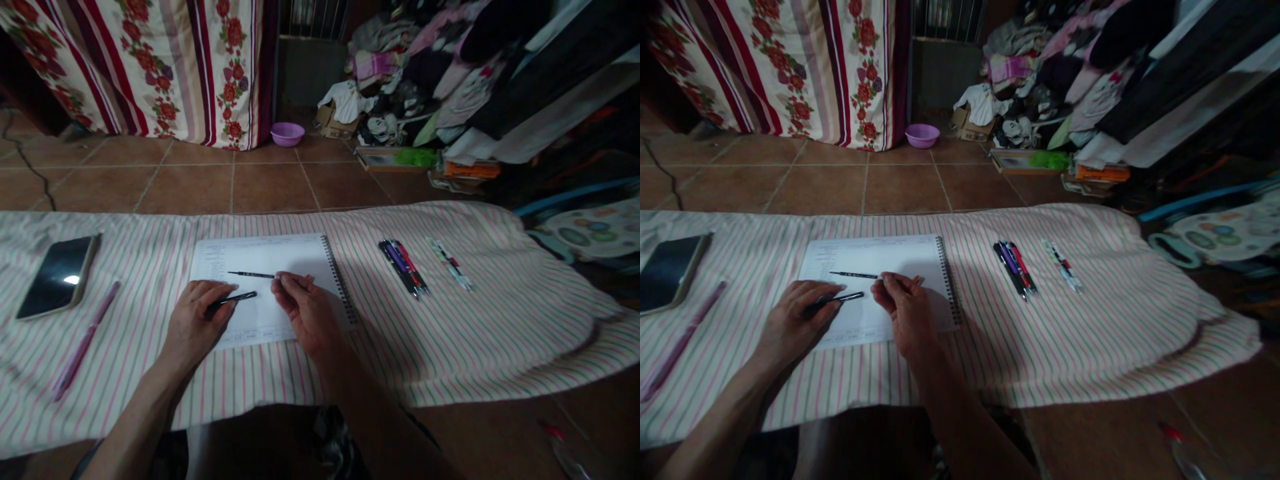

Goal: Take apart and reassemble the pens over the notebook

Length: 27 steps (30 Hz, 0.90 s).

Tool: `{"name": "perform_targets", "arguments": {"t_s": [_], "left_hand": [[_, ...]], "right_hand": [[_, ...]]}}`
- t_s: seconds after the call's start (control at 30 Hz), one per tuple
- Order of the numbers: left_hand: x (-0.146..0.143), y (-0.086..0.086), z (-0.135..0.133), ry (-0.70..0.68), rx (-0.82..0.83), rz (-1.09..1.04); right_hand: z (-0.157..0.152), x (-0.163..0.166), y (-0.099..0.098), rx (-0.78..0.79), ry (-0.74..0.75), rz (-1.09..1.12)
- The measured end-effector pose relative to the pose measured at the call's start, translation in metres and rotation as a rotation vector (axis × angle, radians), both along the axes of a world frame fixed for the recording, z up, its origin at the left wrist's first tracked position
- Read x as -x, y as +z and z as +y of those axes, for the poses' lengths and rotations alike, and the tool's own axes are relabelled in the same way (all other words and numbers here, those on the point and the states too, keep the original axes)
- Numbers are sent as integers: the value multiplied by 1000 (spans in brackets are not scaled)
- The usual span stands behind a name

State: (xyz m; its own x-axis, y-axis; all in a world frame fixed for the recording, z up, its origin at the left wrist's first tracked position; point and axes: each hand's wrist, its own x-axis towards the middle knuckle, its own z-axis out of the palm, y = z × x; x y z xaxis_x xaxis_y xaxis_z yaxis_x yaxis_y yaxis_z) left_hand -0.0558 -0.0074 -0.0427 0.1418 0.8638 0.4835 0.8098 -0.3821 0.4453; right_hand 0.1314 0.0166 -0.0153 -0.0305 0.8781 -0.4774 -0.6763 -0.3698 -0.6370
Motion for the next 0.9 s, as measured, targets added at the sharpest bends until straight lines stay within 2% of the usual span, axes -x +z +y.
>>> {"name": "perform_targets", "arguments": {"t_s": [0.27, 0.57, 0.9], "left_hand": [[-5, 1, -2, -34, -6, 38], [-11, 4, -2, -50, -84, 36], [-25, 5, -6, 25, -91, -16]], "right_hand": [[-1, 0, 0, 2, 26, -5], [-3, 2, -4, -19, 88, -23], [-3, 5, -7, -79, 99, -191]]}}
